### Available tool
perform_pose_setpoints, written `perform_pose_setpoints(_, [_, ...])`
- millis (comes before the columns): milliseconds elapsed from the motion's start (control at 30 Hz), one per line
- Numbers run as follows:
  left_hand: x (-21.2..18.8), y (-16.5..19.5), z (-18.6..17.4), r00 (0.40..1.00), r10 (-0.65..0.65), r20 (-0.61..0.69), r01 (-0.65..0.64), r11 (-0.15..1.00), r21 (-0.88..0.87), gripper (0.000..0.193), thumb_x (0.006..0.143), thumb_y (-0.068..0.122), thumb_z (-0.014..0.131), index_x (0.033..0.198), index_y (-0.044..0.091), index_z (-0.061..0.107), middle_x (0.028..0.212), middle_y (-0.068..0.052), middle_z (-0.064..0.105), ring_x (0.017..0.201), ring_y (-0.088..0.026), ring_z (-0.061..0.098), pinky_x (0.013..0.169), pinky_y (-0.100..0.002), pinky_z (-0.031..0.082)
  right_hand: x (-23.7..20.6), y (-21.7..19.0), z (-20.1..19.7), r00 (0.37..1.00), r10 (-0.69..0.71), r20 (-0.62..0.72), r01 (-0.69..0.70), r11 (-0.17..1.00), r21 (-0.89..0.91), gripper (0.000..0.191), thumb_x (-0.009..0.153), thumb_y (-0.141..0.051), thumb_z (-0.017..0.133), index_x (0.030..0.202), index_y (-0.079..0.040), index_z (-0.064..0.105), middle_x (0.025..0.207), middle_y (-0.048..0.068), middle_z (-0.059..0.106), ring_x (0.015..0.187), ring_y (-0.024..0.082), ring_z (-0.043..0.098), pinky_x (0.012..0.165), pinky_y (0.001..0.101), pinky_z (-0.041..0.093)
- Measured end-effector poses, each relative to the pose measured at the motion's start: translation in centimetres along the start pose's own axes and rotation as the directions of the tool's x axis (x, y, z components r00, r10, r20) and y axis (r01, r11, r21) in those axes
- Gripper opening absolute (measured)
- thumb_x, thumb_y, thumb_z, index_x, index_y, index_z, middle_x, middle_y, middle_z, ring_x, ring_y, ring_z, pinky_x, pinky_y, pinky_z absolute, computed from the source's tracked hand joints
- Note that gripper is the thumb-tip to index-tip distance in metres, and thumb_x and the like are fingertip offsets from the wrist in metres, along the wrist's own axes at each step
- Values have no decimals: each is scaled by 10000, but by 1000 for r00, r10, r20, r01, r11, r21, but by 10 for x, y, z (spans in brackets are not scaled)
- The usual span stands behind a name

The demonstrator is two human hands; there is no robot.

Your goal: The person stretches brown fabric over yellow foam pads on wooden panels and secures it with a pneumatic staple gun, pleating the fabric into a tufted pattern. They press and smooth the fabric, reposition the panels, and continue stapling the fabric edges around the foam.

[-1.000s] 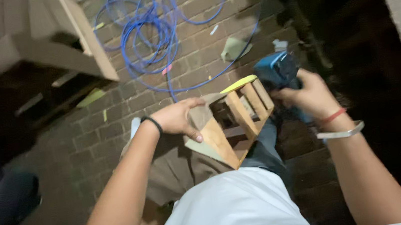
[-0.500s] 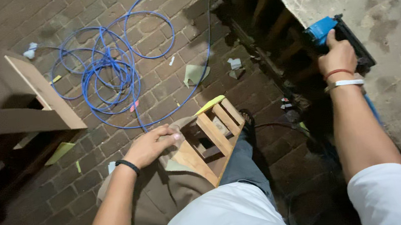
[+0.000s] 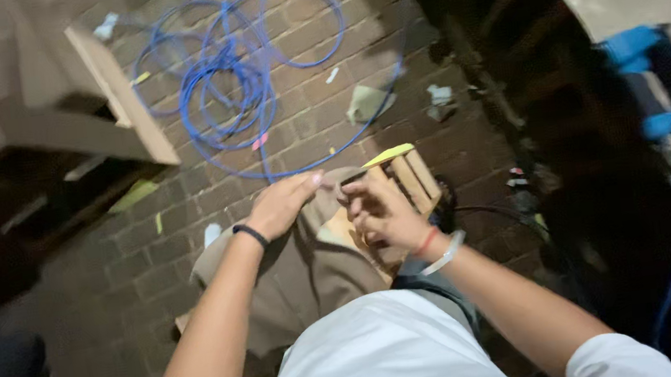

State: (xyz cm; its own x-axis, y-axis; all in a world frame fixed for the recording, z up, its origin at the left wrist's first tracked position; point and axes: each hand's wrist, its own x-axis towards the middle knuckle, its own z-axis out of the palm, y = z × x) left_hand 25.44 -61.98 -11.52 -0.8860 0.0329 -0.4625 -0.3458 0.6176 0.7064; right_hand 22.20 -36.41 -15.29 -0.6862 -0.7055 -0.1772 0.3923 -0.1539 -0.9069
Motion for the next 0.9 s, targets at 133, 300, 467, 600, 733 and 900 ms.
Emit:
perform_pose_setpoints(133, [-8, -24, -12, 992, 89, -93, -108, 968, -227, 632, 1054, 544, 312, 1305, 114, 701, 1356, -122, 694, 1312, -276, 617, 1119, -364, 409, 8, 46, 40, 977, -61, -204, 81, 992, 94, 386, 937, 18, 606, 1320, -28, 612, 829, -22, 485, 702, 70, 474, 611, 214, 416])
perform_pose_setpoints(300, [-29, -45, -16, 967, -55, -248, 56, 998, -3, 537, 1059, 465, 316, 1263, 207, 740, 1252, -170, 711, 1199, -371, 637, 1013, -430, 474, 9, 32, 52, 966, -187, -178, 145, 964, -222, 469, 889, -41, 712, 1336, -55, 568, 846, -33, 451, 748, 61, 450, 668, 212, 434])
perform_pose_setpoints(467, [-41, -45, -7, 925, -27, -379, 25, 1000, -10, 486, 1061, 437, 352, 1236, 228, 755, 1099, -191, 737, 1057, -399, 691, 898, -454, 536, 15, 13, 67, 958, -212, -194, 61, 810, -583, 623, 748, -102, 816, 1310, -66, 550, 771, 9, 475, 670, 115, 479, 611, 266, 440])
perform_pose_setpoints(600, [-41, -50, -7, 934, -99, -344, 84, 995, -58, 491, 1064, 427, 344, 1246, 224, 752, 930, -204, 743, 970, -376, 735, 873, -442, 550, 21, -1, 82, 924, -331, -194, 160, 792, -589, 593, 737, -14, 715, 1285, -65, 494, 989, 72, 485, 744, 129, 504, 653, 290, 463])
perform_pose_setpoints(733, [-36, -58, -4, 899, 61, -433, -83, 996, -33, 470, 1076, 413, 380, 1187, 178, 772, 1075, -172, 758, 1027, -365, 722, 873, -433, 551, 27, 3, 83, 937, -275, -214, 136, 856, -499, 548, 710, 57, 635, 1225, -49, 479, 1134, 108, 462, 740, 149, 506, 626, 280, 452])
perform_pose_setpoints(900, [-41, -62, -3, 882, -12, -471, -52, 991, -122, 453, 1058, 372, 413, 1127, 108, 774, 1006, -176, 756, 945, -331, 767, 832, -423, 575, 30, 38, 80, 914, -338, -224, 258, 911, -321, 337, 854, 159, 570, 1144, -13, 586, 1079, 58, 571, 997, 117, 571, 877, 250, 495])
